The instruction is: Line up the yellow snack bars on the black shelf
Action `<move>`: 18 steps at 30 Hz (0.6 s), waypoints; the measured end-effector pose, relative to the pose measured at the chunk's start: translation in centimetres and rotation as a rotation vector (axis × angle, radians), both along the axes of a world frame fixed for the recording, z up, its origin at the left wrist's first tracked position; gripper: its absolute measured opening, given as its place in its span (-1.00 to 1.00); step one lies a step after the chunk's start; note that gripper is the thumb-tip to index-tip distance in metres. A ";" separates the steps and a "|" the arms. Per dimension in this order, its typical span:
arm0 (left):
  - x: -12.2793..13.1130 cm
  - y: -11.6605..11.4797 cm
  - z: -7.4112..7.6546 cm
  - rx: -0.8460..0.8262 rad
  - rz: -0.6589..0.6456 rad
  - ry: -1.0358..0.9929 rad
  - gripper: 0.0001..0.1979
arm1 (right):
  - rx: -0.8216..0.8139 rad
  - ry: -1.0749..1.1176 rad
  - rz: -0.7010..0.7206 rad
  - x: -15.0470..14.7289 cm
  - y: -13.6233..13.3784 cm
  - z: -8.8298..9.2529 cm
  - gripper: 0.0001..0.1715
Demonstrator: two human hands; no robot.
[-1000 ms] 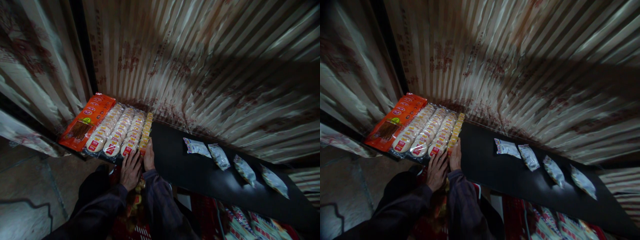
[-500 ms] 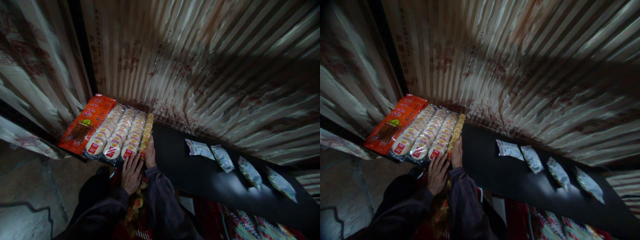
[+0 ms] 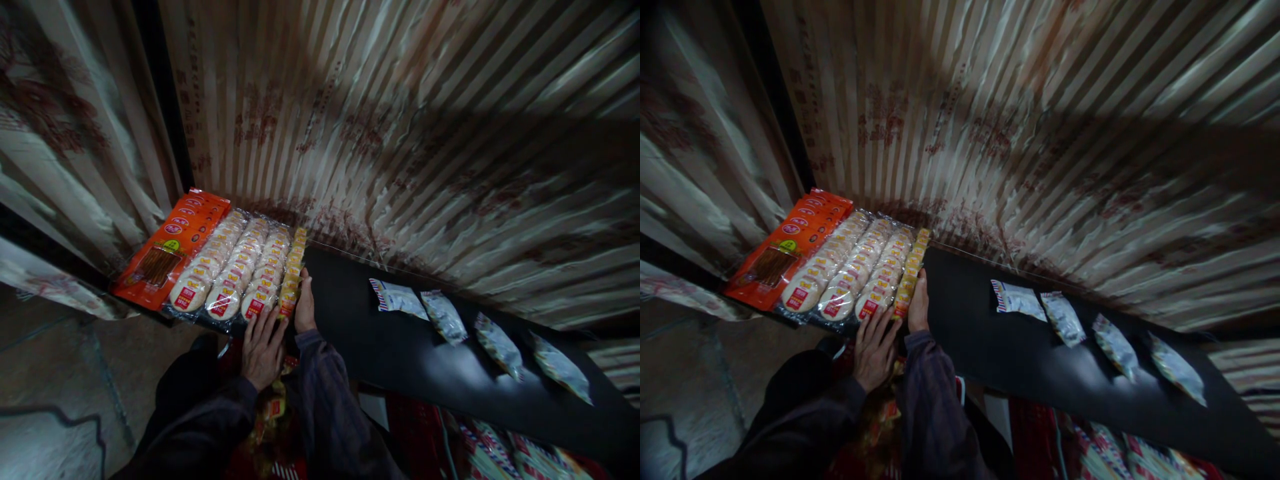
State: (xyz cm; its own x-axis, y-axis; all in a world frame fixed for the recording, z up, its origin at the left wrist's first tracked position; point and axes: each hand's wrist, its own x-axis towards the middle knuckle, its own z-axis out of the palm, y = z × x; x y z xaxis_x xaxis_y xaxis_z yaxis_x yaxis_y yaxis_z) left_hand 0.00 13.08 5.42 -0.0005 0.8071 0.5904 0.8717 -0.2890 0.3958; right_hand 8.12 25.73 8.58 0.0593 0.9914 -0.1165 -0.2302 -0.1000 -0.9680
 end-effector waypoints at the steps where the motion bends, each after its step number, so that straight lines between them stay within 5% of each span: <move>1: -0.1 0.0 0.1 0.004 -0.006 0.005 -0.47 | -0.005 -0.010 -0.034 0.3 -0.2 -0.2 -0.11; 13: -0.2 -0.9 -0.7 -0.003 -0.049 0.046 -0.50 | -0.012 -0.115 -0.119 2.1 -8.4 -0.2 -0.08; 18: -0.4 -1.9 -1.4 -0.016 -0.037 0.095 -0.45 | -0.039 -0.169 -0.094 1.9 -9.7 -0.3 -0.05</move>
